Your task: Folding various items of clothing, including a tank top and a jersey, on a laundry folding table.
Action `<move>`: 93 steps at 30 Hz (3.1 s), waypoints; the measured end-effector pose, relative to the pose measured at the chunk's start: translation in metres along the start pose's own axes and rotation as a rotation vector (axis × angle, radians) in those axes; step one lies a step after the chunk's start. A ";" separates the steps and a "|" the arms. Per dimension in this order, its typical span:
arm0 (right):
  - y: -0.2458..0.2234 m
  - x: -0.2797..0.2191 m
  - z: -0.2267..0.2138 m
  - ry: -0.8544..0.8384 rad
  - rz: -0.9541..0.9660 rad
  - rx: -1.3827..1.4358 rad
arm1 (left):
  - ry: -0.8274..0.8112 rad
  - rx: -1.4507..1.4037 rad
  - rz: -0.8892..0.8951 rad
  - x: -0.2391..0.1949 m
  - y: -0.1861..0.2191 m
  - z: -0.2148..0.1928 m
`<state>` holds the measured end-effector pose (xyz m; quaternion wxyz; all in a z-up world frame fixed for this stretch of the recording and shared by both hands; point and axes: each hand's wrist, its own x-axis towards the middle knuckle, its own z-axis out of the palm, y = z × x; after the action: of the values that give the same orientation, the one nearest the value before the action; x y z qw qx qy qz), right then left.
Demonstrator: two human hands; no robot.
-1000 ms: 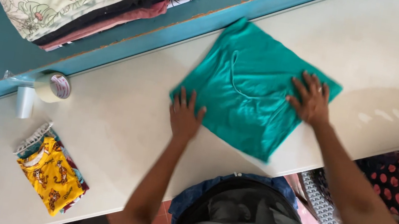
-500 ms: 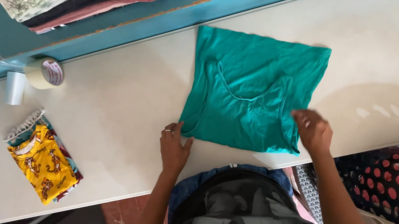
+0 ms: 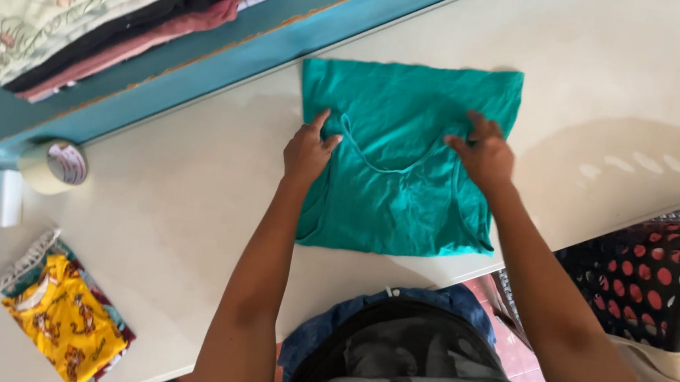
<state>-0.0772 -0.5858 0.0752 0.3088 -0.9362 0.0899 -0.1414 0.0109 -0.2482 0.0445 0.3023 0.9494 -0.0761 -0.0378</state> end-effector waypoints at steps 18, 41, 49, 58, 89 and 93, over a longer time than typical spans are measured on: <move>0.009 0.063 -0.013 0.102 -0.009 0.057 | 0.068 -0.199 0.091 0.104 0.026 -0.010; 0.043 -0.133 -0.051 -0.379 0.334 -0.068 | -0.186 -0.684 -0.255 -0.120 -0.080 -0.031; -0.001 -0.171 -0.012 -0.669 0.521 0.058 | 0.145 -0.386 -0.255 -0.108 -0.066 -0.082; 0.015 -0.177 -0.004 -0.659 0.453 -0.025 | 0.103 -0.084 -0.450 -0.127 -0.057 -0.030; 0.020 -0.110 -0.076 -0.151 -0.366 -0.288 | -0.099 -0.050 0.398 -0.264 0.001 -0.017; 0.031 -0.105 -0.069 -0.114 -0.428 -0.341 | -0.079 -0.096 0.399 -0.264 0.004 -0.020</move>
<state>-0.2012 -0.6218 0.0879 0.1144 -0.9789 -0.1047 -0.1333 -0.2477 -0.1957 0.0700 0.3453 0.8978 -0.2726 -0.0181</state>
